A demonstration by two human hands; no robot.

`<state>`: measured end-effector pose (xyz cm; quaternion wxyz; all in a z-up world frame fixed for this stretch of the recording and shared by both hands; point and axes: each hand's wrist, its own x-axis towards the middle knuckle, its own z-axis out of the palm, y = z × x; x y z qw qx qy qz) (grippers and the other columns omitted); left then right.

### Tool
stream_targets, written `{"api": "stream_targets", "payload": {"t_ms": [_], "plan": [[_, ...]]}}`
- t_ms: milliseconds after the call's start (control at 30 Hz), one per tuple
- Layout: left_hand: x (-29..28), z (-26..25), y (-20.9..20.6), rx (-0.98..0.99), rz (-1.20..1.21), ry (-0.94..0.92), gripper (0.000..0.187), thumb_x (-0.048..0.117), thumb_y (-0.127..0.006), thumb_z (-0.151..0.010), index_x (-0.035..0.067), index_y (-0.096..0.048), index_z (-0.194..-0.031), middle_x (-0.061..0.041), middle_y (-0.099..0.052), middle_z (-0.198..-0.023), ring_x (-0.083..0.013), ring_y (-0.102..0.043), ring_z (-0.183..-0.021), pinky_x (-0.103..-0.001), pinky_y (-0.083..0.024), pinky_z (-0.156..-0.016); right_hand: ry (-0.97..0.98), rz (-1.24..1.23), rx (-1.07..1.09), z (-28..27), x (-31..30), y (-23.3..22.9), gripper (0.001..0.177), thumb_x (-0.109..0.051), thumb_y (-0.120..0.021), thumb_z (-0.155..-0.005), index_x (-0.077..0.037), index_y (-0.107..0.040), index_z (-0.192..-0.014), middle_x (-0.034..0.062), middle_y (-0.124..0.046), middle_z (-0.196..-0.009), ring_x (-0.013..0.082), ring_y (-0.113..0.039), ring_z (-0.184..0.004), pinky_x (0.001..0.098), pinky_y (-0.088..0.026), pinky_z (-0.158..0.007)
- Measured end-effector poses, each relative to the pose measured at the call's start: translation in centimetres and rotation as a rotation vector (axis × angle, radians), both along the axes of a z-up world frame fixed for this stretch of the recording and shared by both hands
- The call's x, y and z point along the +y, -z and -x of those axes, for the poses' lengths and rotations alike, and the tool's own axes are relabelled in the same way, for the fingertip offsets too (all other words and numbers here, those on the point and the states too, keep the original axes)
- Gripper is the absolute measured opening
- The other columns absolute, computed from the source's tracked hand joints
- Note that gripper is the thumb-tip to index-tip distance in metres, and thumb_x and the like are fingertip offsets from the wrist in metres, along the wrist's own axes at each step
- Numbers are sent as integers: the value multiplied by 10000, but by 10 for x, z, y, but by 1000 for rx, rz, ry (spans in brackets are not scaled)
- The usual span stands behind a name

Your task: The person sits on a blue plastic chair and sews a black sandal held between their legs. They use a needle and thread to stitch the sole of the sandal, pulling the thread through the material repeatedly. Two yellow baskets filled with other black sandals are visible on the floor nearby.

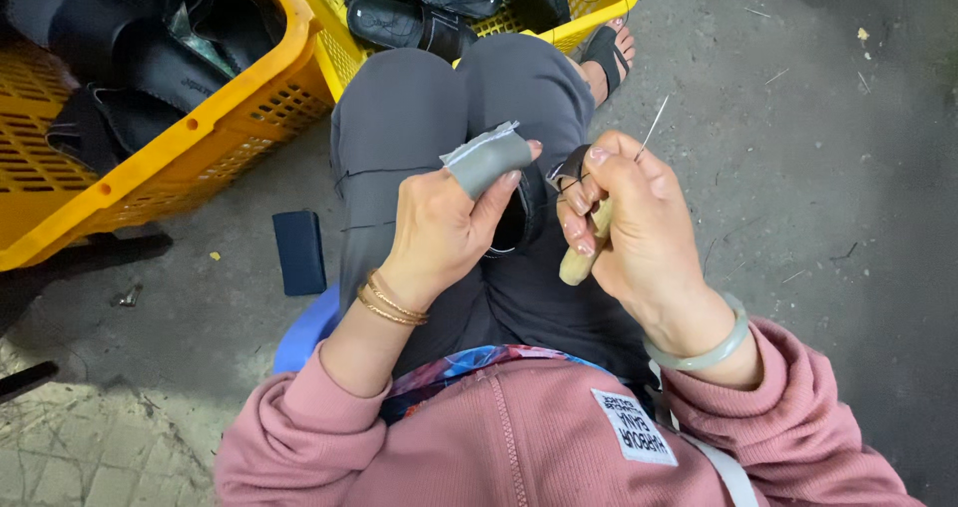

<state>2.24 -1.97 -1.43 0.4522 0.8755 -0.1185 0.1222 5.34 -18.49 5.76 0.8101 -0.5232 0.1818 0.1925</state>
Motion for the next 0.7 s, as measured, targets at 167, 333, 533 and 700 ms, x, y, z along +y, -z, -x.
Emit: {"api": "stream_targets", "payload": {"t_ms": [167, 333, 533, 700], "plan": [[16, 21, -19, 78, 135, 120, 433, 93, -552, -997, 125, -453, -1417, -83, -622, -1224, -233, -578, -1203, -351, -426, -1124, -211, 15, -76, 8, -24, 2, 240, -182, -558, -949, -84, -492, -741, 117, -500, -621, 181, -482, -495, 236, -306, -389], [7, 55, -50, 31, 43, 125, 413, 47, -488, -1006, 70, -447, -1417, -95, -567, -1414, -335, -564, -1265, -387, -454, -1129, -504, 228, -102, 25, -40, -6, 357, -216, -483, -977, 1, -651, -1206, 152, -703, -787, 130, -494, -360, 198, -388, -284], [15, 55, -81, 94, 227, 248, 236, 139, -639, -889, 52, -628, -1109, -97, -695, -1135, -285, -675, -1094, -360, -479, -1040, -1055, 533, -572, 29, -65, -12, 491, -424, -350, -995, -151, -624, -1297, -92, -475, -564, 52, -524, -444, 220, -463, -628], [61, 25, -28, 481, -203, -26, 657, 414, -473, -951, 208, -269, -1541, -219, -700, -1107, -400, -649, -978, -492, -465, -750, -460, 1334, -759, -30, -156, -20, 572, 151, -558, -1074, -35, -425, -1599, 280, -552, -1481, 134, -319, -571, 299, -314, -450]]}}
